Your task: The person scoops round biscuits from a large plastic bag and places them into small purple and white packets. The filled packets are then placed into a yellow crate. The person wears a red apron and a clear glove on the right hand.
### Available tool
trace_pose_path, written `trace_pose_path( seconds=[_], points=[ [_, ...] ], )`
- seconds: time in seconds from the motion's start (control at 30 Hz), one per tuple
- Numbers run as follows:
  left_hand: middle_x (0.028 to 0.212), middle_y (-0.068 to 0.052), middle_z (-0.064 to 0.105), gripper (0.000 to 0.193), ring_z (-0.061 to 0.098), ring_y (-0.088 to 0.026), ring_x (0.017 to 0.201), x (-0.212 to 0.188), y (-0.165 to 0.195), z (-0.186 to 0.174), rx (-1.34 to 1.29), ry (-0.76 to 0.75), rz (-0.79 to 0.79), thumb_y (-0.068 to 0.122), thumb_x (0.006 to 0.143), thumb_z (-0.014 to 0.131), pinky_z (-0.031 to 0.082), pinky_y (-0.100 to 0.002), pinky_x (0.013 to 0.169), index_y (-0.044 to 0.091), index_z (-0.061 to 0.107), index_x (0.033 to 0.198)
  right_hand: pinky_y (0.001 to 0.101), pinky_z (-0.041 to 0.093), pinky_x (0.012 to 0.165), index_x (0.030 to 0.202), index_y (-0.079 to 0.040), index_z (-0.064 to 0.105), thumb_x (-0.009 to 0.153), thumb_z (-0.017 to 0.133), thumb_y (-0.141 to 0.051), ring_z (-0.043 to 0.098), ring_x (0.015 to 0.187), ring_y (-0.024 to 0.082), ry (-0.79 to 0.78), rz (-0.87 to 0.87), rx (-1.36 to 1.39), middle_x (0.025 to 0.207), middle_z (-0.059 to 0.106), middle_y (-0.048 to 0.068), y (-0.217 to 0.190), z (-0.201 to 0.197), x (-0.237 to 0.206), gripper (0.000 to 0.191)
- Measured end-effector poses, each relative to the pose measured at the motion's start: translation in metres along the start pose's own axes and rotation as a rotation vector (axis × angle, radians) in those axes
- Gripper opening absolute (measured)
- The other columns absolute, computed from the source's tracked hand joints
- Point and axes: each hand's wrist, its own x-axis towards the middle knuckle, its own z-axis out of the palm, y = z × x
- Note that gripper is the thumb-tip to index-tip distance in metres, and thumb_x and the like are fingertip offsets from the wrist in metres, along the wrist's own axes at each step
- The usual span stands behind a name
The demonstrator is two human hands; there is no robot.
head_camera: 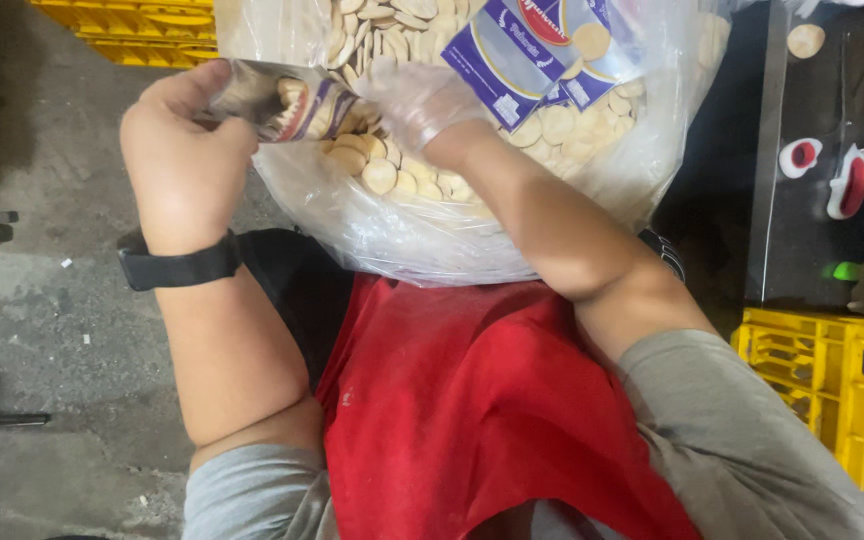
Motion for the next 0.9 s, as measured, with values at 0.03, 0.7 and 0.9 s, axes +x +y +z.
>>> trace_pose_path(
  seconds=[0.03,0.7,0.9],
  points=[
    [0.104,-0.015,0.078,0.047,0.071,-0.012,0.082,-0.001,0.001,0.000,0.009,0.001,-0.010,-0.005,0.081,0.064,0.057,-0.026,0.075,-0.007,0.071,0.128,0.0431,0.049,0.103,0.133,-0.018,0.063,0.100,0.057,-0.010,0.059,0.125,0.033,-0.061,0.057,0.071,0.134,0.061,0.010,0.006,0.000,-0.002,0.034],
    [0.110,-0.016,0.078,0.043,0.072,-0.015,0.081,-0.013,0.025,0.031,0.063,-0.103,0.087,-0.001,0.083,0.068,0.056,-0.028,0.075,-0.002,0.073,0.126,0.0269,0.058,0.064,0.129,-0.003,0.070,0.091,0.064,0.006,0.070,0.085,0.016,0.664,0.583,1.236,0.121,0.072,0.009,0.068,0.006,-0.066,0.040],
    [0.113,-0.015,0.077,0.045,0.071,-0.015,0.082,-0.023,0.021,0.028,0.042,-0.090,0.057,-0.002,0.083,0.068,0.057,-0.028,0.075,-0.002,0.073,0.127,0.0269,0.063,0.071,0.130,-0.007,0.070,0.092,0.069,0.003,0.074,0.088,0.016,0.468,0.491,1.330,0.115,0.075,0.007,0.084,0.007,-0.091,0.039]
  ],
)
